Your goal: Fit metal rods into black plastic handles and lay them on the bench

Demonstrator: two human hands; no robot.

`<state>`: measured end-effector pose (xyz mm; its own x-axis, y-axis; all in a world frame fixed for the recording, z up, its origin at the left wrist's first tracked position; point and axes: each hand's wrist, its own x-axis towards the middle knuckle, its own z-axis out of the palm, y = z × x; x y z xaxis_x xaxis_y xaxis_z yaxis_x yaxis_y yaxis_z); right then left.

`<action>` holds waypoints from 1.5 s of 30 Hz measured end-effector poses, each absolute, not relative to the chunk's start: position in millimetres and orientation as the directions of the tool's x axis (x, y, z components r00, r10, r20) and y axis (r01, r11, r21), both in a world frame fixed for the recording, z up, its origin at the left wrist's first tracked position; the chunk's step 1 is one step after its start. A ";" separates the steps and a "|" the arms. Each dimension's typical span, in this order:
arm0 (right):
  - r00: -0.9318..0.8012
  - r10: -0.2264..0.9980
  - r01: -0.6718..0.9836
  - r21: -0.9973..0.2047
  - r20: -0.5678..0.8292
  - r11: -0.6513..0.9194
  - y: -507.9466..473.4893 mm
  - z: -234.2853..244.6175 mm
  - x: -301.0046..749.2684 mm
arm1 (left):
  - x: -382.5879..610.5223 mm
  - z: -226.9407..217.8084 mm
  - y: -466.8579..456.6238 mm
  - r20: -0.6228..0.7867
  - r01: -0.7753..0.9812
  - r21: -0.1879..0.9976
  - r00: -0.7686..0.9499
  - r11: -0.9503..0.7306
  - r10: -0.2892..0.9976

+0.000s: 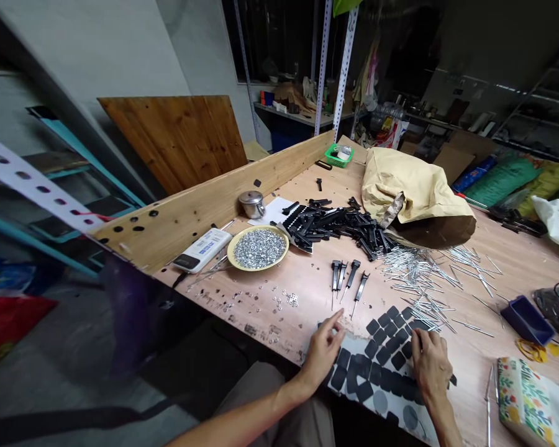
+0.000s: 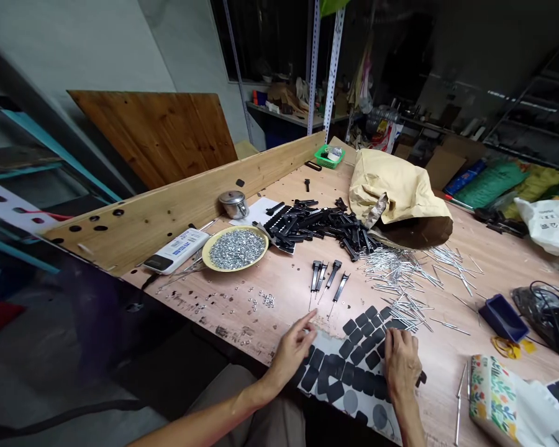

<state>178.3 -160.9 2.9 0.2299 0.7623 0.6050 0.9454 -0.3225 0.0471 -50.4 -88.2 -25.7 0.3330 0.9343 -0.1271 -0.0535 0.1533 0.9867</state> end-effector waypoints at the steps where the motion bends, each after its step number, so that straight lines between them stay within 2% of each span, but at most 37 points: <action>1: 0.184 0.777 0.946 0.105 0.602 -0.305 -159.1 0.6 188.5 | -58.3 -31.4 -85.6 -0.057 -0.013 0.998 0.255 0.062 0.965; 5: 0.041 0.835 0.955 0.223 0.549 -0.193 -160.4 -10.7 194.9 | -82.3 -48.8 -74.9 0.140 0.146 0.977 0.105 -0.154 0.985; 9: -0.233 0.873 0.964 0.218 0.428 0.150 -168.5 -17.9 179.2 | -89.1 -56.3 -72.7 0.204 0.227 0.949 0.081 -0.217 0.976; 13: 0.013 0.866 0.989 0.119 0.499 -0.084 -167.1 -20.4 184.9 | -89.1 -56.5 -75.8 0.189 0.261 0.944 0.080 -0.204 0.979; 16: -0.135 0.929 0.991 0.030 0.343 0.133 -164.5 -24.1 191.4 | -89.7 -54.9 -76.0 0.183 0.268 0.943 0.077 -0.197 0.980; 17: -0.157 0.936 0.986 -0.001 0.314 0.165 -163.7 -24.3 193.7 | -89.9 -54.5 -75.7 0.179 0.270 0.944 0.073 -0.192 0.981; 18: -0.089 0.948 0.995 -0.016 0.306 0.098 -162.9 -23.6 196.1 | -90.1 -54.2 -75.4 0.175 0.270 0.944 0.071 -0.188 0.982; 20: 0.072 0.937 0.997 -0.014 0.343 -0.071 -161.7 -20.5 199.7 | -90.2 -54.0 -74.9 0.170 0.271 0.945 0.069 -0.183 0.983; 21: 0.086 0.934 0.996 -0.005 0.348 -0.090 -161.6 -18.7 199.8 | -90.1 -54.0 -74.8 0.170 0.271 0.945 0.070 -0.183 0.983; 26: -0.091 0.923 0.995 0.073 0.375 0.068 -165.3 -16.7 182.9 | -89.6 -53.4 -74.6 0.168 0.275 0.944 0.081 -0.184 0.982; 36: -0.042 0.923 0.999 0.045 0.383 0.026 -169.3 -22.7 175.7 | -89.7 -52.9 -74.0 0.138 0.251 0.954 0.111 -0.162 0.984; 40: 0.019 0.930 0.998 -0.065 0.368 0.005 -159.9 -9.4 178.5 | -89.8 -50.9 -74.1 0.132 0.230 0.960 0.121 -0.157 0.984; 45: 0.077 0.994 0.921 -0.388 0.080 -0.040 -208.9 12.3 199.5 | -88.3 -49.0 -73.2 0.116 0.207 0.968 0.130 -0.141 0.985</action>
